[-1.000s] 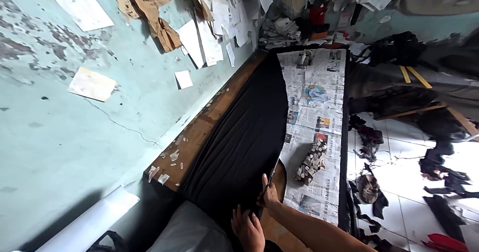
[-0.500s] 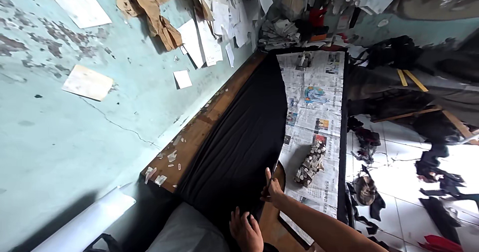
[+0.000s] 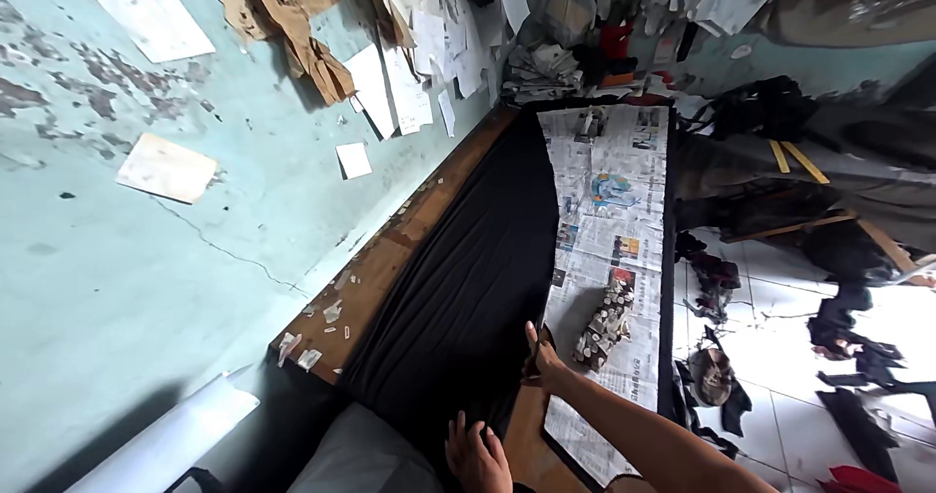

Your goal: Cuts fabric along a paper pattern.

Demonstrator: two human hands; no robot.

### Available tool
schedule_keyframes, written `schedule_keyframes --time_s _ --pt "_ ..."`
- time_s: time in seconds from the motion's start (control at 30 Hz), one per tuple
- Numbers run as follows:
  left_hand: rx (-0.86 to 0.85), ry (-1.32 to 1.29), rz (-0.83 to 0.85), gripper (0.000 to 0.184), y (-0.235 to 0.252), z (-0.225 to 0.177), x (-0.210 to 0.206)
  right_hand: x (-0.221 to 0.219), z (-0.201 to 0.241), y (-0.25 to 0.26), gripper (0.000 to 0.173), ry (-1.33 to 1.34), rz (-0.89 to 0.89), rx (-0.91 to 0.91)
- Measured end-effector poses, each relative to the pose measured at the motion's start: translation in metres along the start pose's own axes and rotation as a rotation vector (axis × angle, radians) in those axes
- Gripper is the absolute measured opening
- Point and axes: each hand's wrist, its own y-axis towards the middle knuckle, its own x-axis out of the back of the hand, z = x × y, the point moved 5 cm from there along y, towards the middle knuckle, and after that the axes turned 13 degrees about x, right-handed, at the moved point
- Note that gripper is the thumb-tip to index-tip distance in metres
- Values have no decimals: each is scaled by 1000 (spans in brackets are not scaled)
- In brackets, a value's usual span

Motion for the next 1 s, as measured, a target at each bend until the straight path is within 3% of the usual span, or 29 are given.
schedule_keyframes --time_s 0.2,0.63,0.8,1.0 --pt "13 16 2 38 0 1 -1 13 -2 10 63 15 -73 109" --pt "11 10 -11 38 0 0 0 25 21 43 69 -17 31 9" --pt "21 4 -10 38 -1 1 -2 27 26 34 58 12 -37 101" --pt "16 13 -5 39 1 1 0 31 42 47 70 -61 45 11"
